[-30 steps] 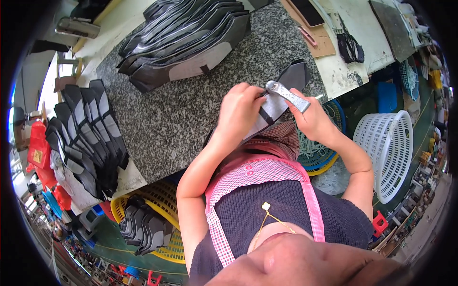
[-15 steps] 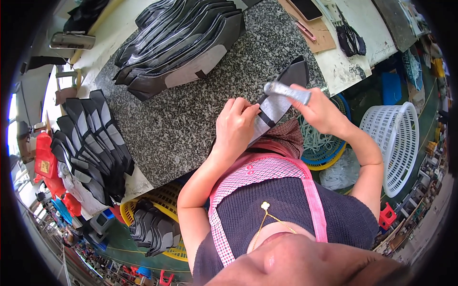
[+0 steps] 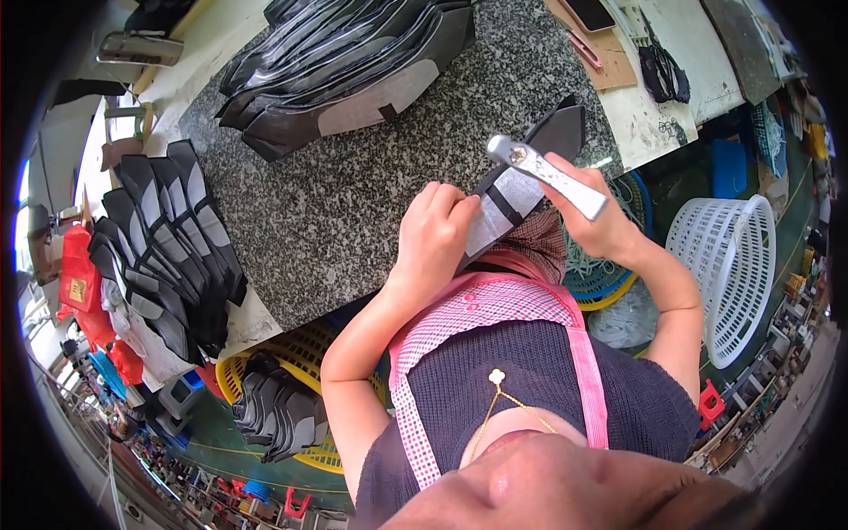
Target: Flatten and secure the edges of shoe upper components using a small hammer on a workbench.
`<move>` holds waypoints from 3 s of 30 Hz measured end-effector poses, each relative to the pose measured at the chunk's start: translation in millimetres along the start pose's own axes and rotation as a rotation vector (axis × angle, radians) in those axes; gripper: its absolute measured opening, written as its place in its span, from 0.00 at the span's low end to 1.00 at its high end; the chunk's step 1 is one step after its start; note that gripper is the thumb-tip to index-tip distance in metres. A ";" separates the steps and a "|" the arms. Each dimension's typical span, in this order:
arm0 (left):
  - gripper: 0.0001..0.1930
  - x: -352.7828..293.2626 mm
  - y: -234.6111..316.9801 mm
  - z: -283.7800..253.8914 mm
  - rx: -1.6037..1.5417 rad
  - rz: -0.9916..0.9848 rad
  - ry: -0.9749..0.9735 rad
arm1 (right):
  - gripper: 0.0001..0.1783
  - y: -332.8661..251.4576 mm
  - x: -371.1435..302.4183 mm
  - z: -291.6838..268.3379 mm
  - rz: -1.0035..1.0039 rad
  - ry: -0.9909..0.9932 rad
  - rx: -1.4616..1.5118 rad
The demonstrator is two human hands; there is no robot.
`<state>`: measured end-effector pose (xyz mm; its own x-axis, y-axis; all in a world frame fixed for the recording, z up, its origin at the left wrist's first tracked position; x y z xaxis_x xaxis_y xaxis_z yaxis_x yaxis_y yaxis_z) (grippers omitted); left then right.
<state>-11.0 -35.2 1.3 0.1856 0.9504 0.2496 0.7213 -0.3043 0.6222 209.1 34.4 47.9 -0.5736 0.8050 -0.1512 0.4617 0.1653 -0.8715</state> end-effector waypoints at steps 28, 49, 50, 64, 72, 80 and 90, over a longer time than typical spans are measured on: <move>0.09 -27.6 -13.1 -9.5 0.077 0.115 -0.024 | 0.08 -10.8 0.1 20.3 0.011 -0.204 -0.161; 0.14 29.2 -10.8 -10.9 -0.114 -0.203 -0.232 | 0.13 23.1 -9.5 11.1 0.076 -0.044 -0.058; 0.14 29.1 -10.9 -11.5 -0.112 -0.202 -0.237 | 0.13 23.9 -9.9 11.2 0.065 -0.035 -0.052; 0.12 10.4 -11.1 -4.4 0.051 0.137 -0.085 | 0.08 -16.1 -0.3 -2.3 -0.037 -0.014 -0.052; 0.14 5.4 -15.4 -3.5 0.244 0.273 -0.086 | 0.09 -15.8 1.8 2.9 -0.089 0.033 -0.020; 0.09 9.3 -18.4 -8.1 0.249 0.241 -0.069 | 0.10 -16.1 5.6 8.0 -0.004 -0.006 -0.064; 0.06 8.0 -31.8 -17.2 0.159 0.263 -0.043 | 0.18 -14.4 7.9 12.6 -0.124 0.072 -0.030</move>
<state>-43.9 -19.0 -3.7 0.4057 0.8431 0.3529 0.7396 -0.5297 0.4152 189.3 31.2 53.4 -0.5780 0.8160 -0.0080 0.4108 0.2825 -0.8669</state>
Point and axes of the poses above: each hand's wrist, its own x-axis towards the middle knuckle, its own z-axis out of the palm, y = z × x, the point moved 1 cm from there along x, towards the middle knuckle, and after that the axes turned 2 degrees about x, right-handed, at the moved point
